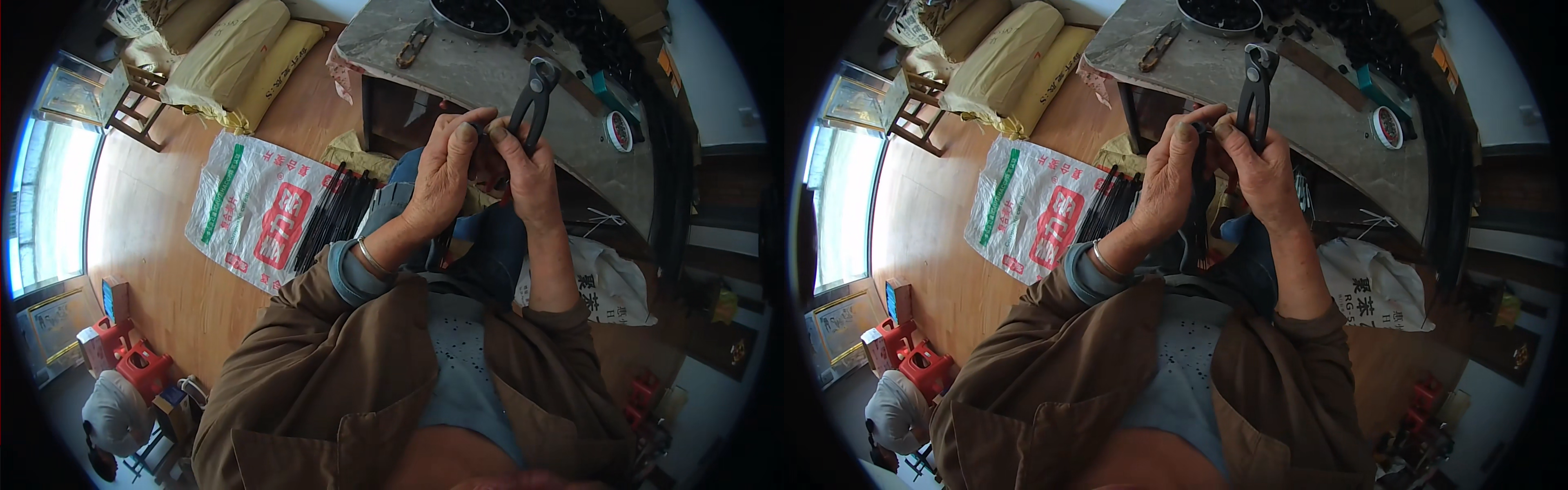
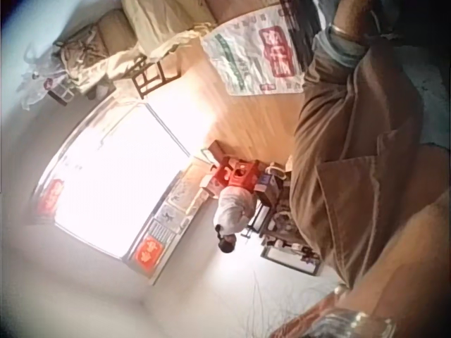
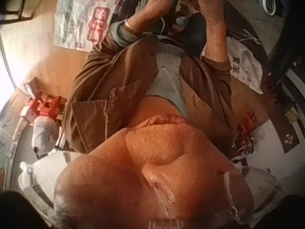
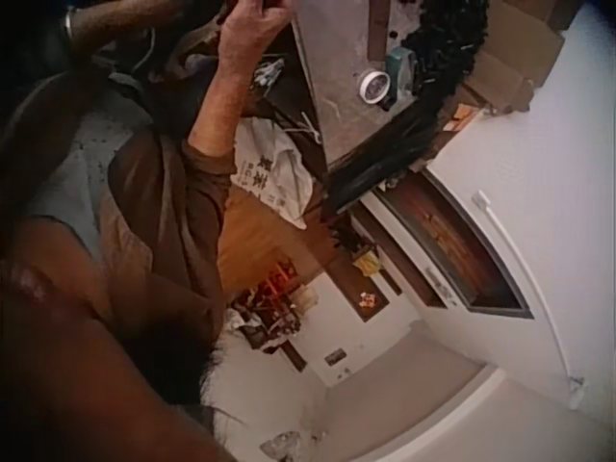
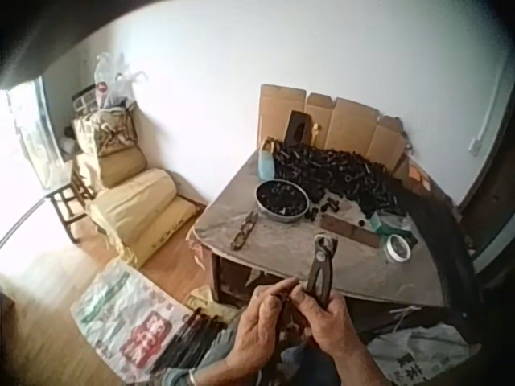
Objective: The person gathers several rods and a plastic connector, using pliers to secure the rods into the connector. Then, they pick up a bundle of rods and slide them into the slots of a comb-like tool before placing the assembly on the table.
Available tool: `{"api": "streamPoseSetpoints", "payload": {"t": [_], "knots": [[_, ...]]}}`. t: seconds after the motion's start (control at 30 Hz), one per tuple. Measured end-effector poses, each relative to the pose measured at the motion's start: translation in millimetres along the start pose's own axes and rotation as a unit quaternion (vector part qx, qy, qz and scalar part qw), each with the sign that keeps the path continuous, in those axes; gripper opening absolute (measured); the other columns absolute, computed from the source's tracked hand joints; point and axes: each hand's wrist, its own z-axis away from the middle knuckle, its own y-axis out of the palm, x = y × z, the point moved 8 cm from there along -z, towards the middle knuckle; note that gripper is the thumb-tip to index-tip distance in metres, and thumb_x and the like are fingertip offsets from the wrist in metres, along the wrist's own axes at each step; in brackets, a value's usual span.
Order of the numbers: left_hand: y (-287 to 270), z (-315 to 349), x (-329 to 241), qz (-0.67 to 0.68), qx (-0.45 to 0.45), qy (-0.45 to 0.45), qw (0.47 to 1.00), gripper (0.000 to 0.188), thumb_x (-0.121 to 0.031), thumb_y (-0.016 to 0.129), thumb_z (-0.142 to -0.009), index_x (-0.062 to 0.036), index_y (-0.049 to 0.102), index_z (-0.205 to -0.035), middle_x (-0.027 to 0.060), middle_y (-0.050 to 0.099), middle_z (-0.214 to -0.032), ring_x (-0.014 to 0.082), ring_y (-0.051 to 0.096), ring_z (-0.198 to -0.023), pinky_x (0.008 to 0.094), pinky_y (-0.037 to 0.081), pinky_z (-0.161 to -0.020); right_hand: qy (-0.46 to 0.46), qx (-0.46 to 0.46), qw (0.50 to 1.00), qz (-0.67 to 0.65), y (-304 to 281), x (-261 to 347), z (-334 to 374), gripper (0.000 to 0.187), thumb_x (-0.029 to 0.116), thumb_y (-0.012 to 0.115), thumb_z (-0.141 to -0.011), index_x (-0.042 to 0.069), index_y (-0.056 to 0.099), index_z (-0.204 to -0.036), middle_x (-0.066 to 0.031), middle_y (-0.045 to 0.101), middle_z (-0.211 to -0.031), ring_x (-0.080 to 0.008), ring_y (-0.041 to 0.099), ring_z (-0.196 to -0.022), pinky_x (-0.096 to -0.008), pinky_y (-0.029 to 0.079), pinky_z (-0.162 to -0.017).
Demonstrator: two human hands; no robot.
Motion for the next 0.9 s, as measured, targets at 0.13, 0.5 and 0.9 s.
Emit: {"api": "streamPoseSetpoints", "payload": {"t": [0.13, 0.5, 0.9], "knots": [[-0.1, 0.7, -1.2, 0.007, 0.003, -0.009, 1.000, 0.047, -0.039, 0.034, -0.102, -0.0027, 0.052, -0.125, -0.0020, 0.046, -0.079, 0.0051, 0.042, -0.070, 0.0206, 0.037, -0.064, -0.009, -0.003, 1.000, 0.017, 1.0, 1.1, -0.6, 0.019, 0.023, 0.058, -0.094, 0.004, 0.061, -0.096, 0.0029, 0.057, -0.074, -0.0048, 0.055, -0.064, -0.0195, 0.044, -0.058], [4.0, 3.4, -4.7, 0.046, 0.001, -0.009, 0.999, 0.047, -0.039, 0.036, -0.101, -0.0015, 0.053, -0.124, -0.0021, 0.045, -0.085, 0.0050, 0.043, -0.072, 0.0206, 0.038, -0.064, -0.011, 0.000, 0.999, 0.036, -3.4, -1.2, 2.0, 0.020, 0.022, 0.058, -0.094, 0.004, 0.063, -0.099, 0.0022, 0.062, -0.082, -0.0050, 0.058, -0.074, -0.0200, 0.047, -0.067], [2.5, 4.3, -4.5, 0.026, -0.017, -0.004, 1.000, 0.043, -0.038, 0.038, -0.101, -0.0047, 0.055, -0.122, -0.0027, 0.048, -0.082, 0.0046, 0.043, -0.072, 0.0191, 0.037, -0.063, -0.050, -0.018, 0.998, 0.020, 5.0, 4.6, 3.2, 0.016, 0.019, 0.059, -0.094, 0.003, 0.061, -0.094, 0.0042, 0.055, -0.075, -0.0032, 0.049, -0.066, -0.0200, 0.040, -0.059]]}}
